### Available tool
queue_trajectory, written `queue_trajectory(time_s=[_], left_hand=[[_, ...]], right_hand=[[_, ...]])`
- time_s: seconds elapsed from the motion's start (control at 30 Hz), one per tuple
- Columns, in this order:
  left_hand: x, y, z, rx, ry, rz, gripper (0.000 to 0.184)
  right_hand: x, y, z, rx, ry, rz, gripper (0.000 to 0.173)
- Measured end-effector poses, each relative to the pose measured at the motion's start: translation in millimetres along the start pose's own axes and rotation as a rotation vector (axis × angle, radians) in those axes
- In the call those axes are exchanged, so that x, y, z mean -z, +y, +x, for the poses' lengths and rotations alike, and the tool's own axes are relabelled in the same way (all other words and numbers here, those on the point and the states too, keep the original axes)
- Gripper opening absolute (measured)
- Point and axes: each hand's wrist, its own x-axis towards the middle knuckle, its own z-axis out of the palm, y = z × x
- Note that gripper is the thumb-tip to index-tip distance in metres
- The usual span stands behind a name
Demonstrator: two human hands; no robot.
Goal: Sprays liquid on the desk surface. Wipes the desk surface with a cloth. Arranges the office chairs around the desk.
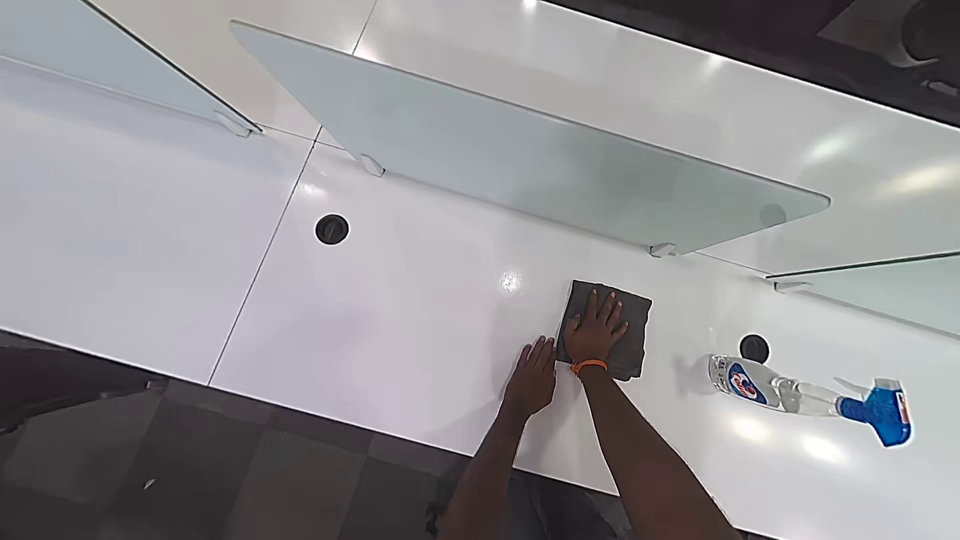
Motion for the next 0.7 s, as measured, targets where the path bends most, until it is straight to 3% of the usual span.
queue_trajectory(time_s=[0.43, 0.7], left_hand=[[3.5, -0.2, 2.8, -0.003, -0.024, 0.076, 0.054], [1.6, -0.5, 2.0, 0.006, 0.011, 0.053, 0.053]], right_hand=[[13.0, -43.7, 126.5, -0.146, 0.045, 0.061, 0.068], [9.9, -59.7, 158.6, -0.252, 0.038, 0.044, 0.071]])
